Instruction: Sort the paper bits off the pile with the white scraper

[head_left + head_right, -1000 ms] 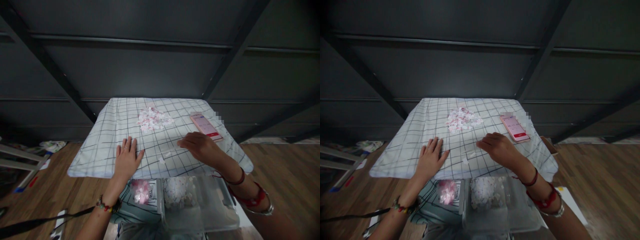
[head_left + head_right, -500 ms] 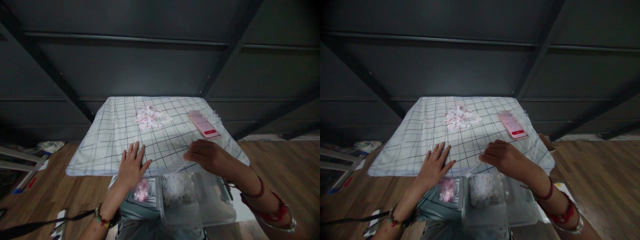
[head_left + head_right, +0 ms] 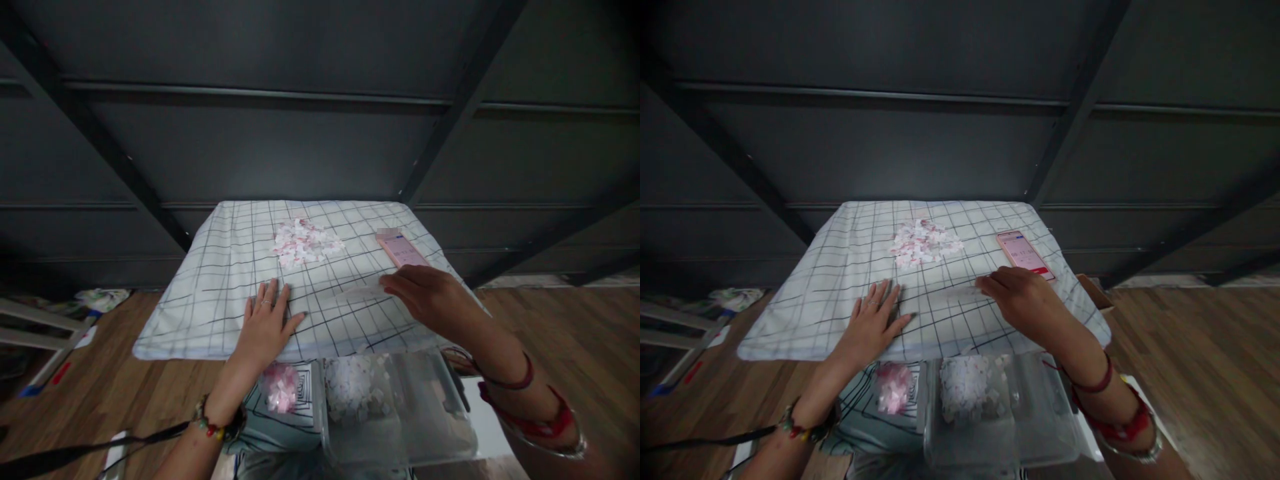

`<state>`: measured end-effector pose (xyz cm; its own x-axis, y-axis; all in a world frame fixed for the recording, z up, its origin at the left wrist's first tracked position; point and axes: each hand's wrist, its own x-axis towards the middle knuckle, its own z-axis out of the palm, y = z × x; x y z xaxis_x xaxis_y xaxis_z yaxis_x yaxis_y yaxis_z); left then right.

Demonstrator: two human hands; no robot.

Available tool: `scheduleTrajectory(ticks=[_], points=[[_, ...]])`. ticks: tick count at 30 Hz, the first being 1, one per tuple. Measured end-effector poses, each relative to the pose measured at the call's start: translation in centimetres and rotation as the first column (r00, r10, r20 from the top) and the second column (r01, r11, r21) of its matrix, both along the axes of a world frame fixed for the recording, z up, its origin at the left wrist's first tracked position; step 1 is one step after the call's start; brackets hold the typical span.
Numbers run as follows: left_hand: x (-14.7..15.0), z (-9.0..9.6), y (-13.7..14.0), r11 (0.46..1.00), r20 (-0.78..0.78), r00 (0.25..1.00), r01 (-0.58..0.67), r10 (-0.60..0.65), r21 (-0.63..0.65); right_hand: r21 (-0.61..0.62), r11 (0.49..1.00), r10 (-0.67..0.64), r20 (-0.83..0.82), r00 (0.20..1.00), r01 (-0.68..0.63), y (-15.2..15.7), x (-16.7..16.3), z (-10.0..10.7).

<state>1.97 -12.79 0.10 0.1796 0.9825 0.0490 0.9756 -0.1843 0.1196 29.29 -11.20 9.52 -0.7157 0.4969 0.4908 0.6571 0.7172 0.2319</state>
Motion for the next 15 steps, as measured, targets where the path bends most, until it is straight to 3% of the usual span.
scheduleTrajectory(ticks=[5, 11, 15], points=[[0.8, -0.1, 0.8, 0.999, 0.011, 1.000, 0.023, -0.024, 0.028, -0.075, 0.997, 0.026, 0.024, 0.999, -0.024, -1.9, 0.5, -0.8], [4.1, -0.2, 0.0, 0.978, 0.003, 0.980, 0.200, -0.200, -0.054, -0.085, 0.996, 0.013, 0.021, 1.000, -0.011, -5.6, 1.3, -1.1], [5.1, -0.2, -0.5, 0.974, -0.027, 0.976, 0.212, -0.215, -0.082, -0.110, 0.994, 0.006, -0.002, 1.000, -0.007, -6.8, 1.7, -0.9]])
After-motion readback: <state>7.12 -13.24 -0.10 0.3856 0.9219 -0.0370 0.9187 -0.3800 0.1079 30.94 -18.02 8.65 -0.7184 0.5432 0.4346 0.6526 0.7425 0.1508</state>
